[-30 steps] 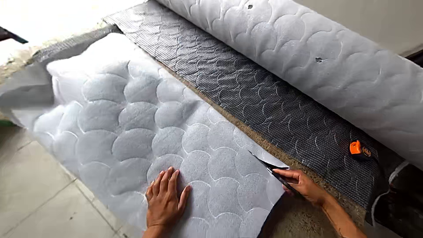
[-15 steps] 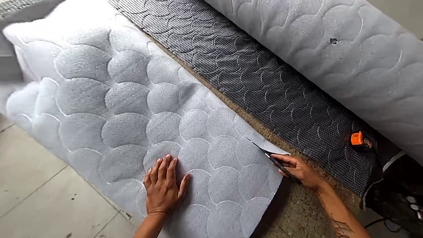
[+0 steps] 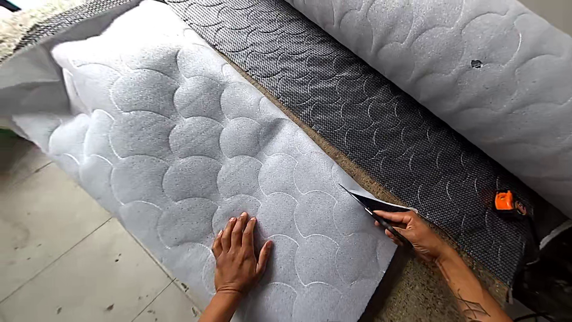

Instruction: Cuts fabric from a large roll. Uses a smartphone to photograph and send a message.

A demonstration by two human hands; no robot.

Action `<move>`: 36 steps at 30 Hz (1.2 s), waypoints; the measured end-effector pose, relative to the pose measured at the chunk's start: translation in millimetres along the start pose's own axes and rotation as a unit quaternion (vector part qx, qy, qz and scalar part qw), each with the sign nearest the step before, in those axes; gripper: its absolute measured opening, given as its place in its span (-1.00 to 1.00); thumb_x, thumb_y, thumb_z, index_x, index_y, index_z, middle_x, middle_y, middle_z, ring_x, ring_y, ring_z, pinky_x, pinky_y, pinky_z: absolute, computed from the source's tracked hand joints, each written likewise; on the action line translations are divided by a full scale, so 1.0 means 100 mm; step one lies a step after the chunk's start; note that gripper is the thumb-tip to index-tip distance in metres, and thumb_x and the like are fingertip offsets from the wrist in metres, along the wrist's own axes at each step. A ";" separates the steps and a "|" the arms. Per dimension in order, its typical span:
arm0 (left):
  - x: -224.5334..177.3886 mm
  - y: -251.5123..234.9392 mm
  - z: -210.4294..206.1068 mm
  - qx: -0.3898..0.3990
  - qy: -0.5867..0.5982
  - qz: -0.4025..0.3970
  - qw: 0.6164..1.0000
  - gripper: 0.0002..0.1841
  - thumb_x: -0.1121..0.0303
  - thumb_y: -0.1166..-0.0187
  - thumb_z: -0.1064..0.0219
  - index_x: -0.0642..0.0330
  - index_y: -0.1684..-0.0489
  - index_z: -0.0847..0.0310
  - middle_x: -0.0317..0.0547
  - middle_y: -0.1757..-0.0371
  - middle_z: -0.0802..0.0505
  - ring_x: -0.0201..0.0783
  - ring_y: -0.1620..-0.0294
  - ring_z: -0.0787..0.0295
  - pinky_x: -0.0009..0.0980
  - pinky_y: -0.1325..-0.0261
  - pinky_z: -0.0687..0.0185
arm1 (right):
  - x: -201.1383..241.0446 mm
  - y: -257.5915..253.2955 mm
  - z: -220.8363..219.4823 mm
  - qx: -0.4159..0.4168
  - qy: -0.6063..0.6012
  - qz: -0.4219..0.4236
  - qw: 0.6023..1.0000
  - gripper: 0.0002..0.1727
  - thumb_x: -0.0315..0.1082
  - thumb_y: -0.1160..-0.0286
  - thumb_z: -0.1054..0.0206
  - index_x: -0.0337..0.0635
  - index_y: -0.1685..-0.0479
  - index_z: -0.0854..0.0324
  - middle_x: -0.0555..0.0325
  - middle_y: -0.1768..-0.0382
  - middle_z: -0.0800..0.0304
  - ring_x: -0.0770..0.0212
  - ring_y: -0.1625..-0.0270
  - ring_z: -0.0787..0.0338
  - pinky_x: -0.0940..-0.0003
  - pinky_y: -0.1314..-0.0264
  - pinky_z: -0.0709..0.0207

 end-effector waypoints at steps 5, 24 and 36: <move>-0.01 0.01 0.00 0.000 -0.001 0.001 1.000 -0.10 -0.43 -0.51 0.22 0.08 -0.59 -0.51 0.10 -0.64 -0.57 0.19 -0.73 -0.32 0.25 -0.68 -0.03 | 0.18 -0.20 -0.15 0.014 -0.006 -0.005 1.000 -0.44 -0.20 -0.54 -0.37 -0.08 -0.56 -0.59 0.15 -0.14 -0.80 0.42 0.26 -0.68 0.53 0.24 -0.57; 0.03 0.00 -0.01 -0.011 -0.012 -0.005 1.000 -0.09 -0.47 -0.46 0.20 -0.01 -0.61 -0.50 0.05 -0.64 -0.57 0.15 -0.73 -0.32 0.22 -0.69 -0.01 | 0.50 -0.75 -0.45 0.013 0.012 0.008 1.000 -0.47 -0.29 -0.56 -0.38 -0.05 -0.56 -0.61 0.11 -0.10 -0.82 0.37 0.25 -0.72 0.51 0.22 -0.62; 0.04 0.05 0.05 0.055 0.054 -0.015 0.997 0.04 -0.61 -0.35 0.08 0.01 -0.67 -0.41 0.18 -0.69 -0.48 0.23 -0.78 -0.17 0.28 -0.75 0.18 | 0.74 -1.15 -0.75 -0.005 -0.003 0.016 1.000 -0.41 -0.20 -0.52 -0.40 -0.06 -0.59 -0.57 0.16 -0.13 -0.80 0.42 0.20 -0.69 0.55 0.16 -0.57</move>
Point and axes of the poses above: each hand's wrist, its own y-axis away from the middle knuckle, its own z-axis out of the back of the hand, x = y × z, the point moved 7 cm from there along -y, towards the middle knuckle
